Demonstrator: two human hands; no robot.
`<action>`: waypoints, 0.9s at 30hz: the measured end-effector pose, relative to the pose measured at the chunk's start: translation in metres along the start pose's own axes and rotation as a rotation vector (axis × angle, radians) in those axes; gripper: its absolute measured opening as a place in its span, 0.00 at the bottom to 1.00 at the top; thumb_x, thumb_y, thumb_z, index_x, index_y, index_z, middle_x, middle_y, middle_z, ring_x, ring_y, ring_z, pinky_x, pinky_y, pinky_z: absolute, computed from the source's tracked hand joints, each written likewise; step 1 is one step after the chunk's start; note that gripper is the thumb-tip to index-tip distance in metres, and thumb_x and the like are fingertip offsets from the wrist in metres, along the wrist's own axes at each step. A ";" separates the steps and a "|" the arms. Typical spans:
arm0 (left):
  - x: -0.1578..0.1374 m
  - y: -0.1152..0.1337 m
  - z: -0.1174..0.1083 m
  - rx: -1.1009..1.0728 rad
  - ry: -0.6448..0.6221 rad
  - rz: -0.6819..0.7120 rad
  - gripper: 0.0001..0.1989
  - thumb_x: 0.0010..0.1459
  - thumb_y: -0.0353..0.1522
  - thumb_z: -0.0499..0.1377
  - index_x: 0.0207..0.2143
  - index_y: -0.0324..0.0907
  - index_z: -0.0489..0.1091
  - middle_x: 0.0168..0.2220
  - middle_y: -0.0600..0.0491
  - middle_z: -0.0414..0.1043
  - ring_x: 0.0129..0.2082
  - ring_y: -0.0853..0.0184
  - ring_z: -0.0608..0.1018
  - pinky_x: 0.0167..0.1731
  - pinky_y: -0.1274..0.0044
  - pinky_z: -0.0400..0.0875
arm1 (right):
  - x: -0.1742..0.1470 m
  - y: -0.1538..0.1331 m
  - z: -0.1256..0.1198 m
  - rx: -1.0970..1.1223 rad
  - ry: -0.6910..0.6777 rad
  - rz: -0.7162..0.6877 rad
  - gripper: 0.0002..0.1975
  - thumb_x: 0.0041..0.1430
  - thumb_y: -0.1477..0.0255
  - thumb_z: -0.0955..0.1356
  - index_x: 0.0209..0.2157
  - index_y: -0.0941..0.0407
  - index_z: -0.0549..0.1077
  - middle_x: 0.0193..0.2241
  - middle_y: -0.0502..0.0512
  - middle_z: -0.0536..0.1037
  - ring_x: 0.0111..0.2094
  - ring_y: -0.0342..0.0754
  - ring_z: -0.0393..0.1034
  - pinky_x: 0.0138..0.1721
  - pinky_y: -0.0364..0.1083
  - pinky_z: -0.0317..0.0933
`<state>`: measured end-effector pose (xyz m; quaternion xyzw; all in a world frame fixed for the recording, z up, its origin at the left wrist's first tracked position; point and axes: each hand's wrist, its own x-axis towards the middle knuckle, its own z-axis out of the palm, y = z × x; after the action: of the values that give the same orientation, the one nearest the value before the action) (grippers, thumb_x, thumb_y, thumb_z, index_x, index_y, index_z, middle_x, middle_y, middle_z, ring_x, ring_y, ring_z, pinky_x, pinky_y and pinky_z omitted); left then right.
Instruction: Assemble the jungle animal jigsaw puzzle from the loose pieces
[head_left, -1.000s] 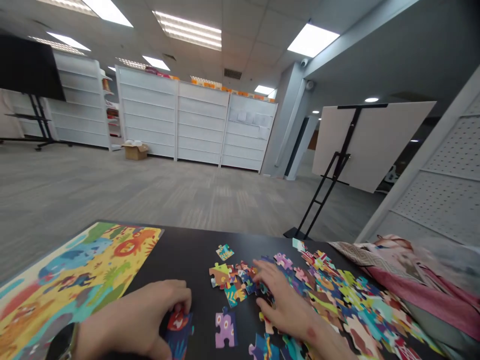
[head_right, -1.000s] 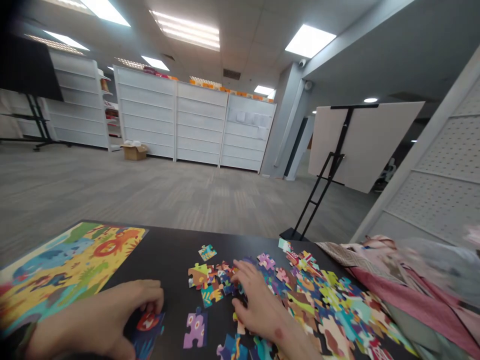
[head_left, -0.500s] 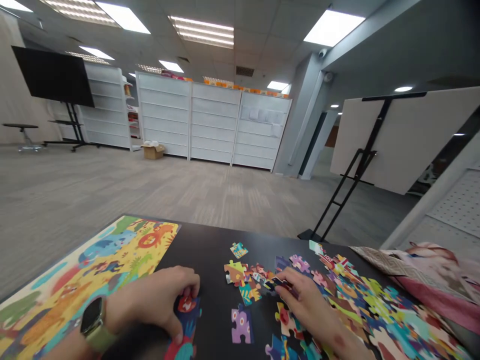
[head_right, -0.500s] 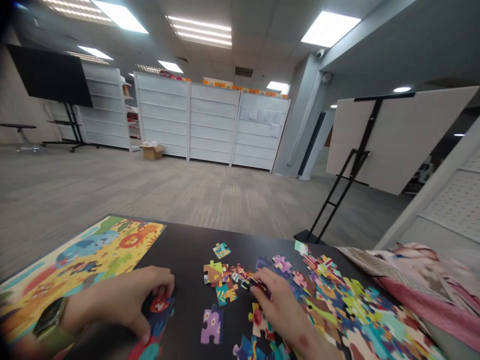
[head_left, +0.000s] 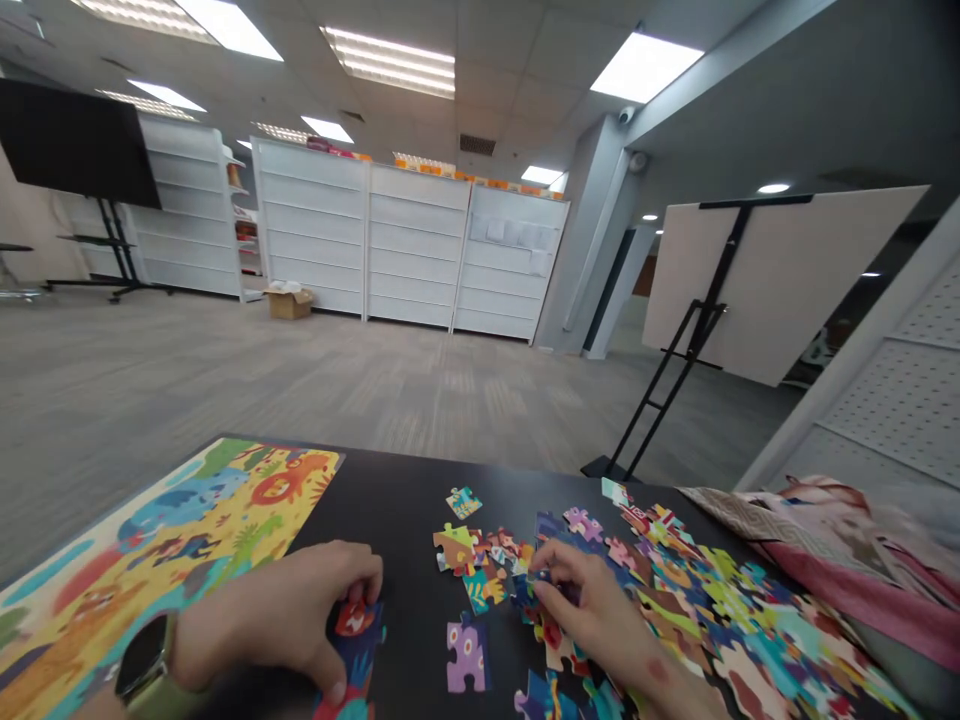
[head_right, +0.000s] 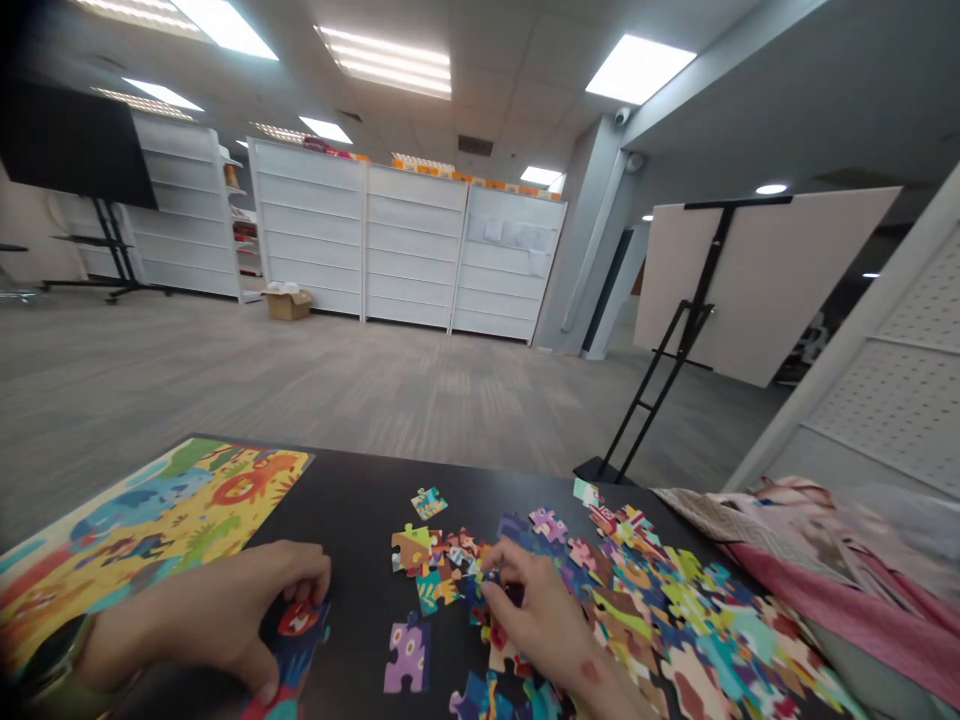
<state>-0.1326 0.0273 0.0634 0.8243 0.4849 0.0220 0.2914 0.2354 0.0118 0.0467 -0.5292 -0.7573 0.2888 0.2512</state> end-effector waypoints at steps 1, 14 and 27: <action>0.000 0.000 0.000 -0.005 -0.003 0.002 0.28 0.33 0.39 0.76 0.37 0.48 0.70 0.38 0.60 0.72 0.38 0.62 0.72 0.32 0.76 0.58 | 0.000 -0.001 0.001 0.013 -0.013 0.005 0.04 0.62 0.68 0.63 0.35 0.53 0.68 0.19 0.41 0.65 0.21 0.44 0.58 0.28 0.44 0.50; -0.001 0.007 -0.003 0.004 -0.038 -0.065 0.28 0.33 0.36 0.76 0.39 0.48 0.70 0.40 0.59 0.72 0.40 0.61 0.72 0.35 0.75 0.60 | -0.001 -0.008 -0.001 -0.231 0.021 -0.034 0.03 0.54 0.76 0.69 0.29 0.54 0.71 0.30 0.49 0.75 0.33 0.48 0.70 0.37 0.45 0.59; 0.000 0.004 0.002 0.019 -0.037 -0.063 0.29 0.32 0.38 0.74 0.39 0.47 0.70 0.41 0.56 0.72 0.40 0.59 0.73 0.35 0.74 0.62 | -0.004 -0.005 0.000 -0.222 -0.065 -0.287 0.18 0.68 0.79 0.60 0.50 0.51 0.76 0.45 0.56 0.76 0.47 0.52 0.70 0.51 0.53 0.64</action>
<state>-0.1291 0.0253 0.0638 0.8116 0.5054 -0.0068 0.2930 0.2333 0.0070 0.0501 -0.4307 -0.8599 0.1818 0.2050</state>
